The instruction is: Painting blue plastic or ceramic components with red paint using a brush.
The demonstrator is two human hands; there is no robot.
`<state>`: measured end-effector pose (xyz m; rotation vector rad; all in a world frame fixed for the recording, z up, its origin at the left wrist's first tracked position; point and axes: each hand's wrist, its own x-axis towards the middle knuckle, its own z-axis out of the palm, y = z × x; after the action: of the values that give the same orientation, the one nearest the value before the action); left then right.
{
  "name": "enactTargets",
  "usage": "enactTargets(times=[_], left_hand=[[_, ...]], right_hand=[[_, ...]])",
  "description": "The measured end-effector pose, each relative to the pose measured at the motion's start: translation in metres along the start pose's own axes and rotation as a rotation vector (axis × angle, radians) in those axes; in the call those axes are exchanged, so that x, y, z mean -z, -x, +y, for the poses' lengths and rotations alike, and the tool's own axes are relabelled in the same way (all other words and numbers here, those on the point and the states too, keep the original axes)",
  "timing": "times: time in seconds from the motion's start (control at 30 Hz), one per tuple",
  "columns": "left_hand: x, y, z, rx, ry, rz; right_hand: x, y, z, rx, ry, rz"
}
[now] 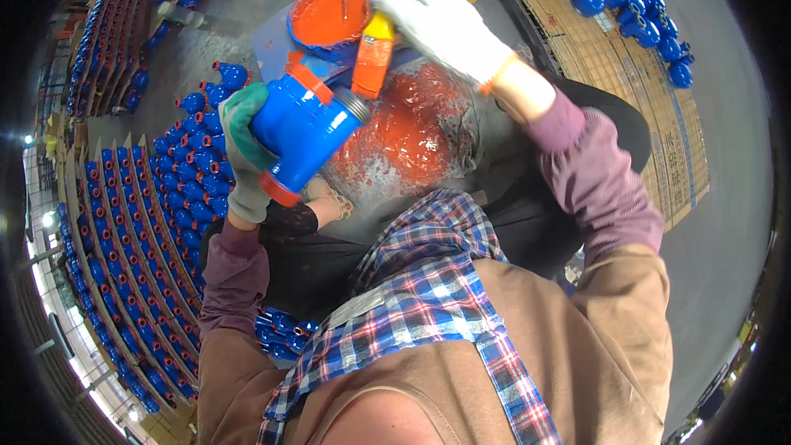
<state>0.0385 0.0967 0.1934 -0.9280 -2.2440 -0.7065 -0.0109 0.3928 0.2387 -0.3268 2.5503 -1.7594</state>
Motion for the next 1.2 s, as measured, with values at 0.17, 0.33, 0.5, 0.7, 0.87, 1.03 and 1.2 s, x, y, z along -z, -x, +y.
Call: enactTargets(times=[0.17,0.33,0.5,0.7,0.87,1.03,1.2], left_hand=[[0.002,-0.005,0.021,-0.067,-0.028,-0.13],[0.003,0.002,0.019,-0.036,-0.039,-0.273],[0.001,0.002,0.021,0.01,-0.059,-0.278],[-0.003,-0.001,0.021,0.088,-0.036,-0.235],[-0.007,0.002,0.023,0.208,0.016,-0.171],[-0.024,0.014,0.033,0.556,0.247,-0.105],[-0.033,0.02,0.045,1.11,0.903,-0.111]], right_hand=[[-0.017,-0.017,0.032,0.012,0.096,-0.189],[-0.023,-0.01,0.034,0.083,0.167,-0.193],[-0.012,0.012,0.005,0.271,0.219,-0.065],[-0.002,0.049,-0.002,0.421,0.168,0.168],[-0.009,0.078,-0.011,0.48,0.326,0.346],[-0.035,0.08,0.0,0.509,0.04,0.524],[-0.055,0.076,0.003,0.432,-0.139,0.515]])
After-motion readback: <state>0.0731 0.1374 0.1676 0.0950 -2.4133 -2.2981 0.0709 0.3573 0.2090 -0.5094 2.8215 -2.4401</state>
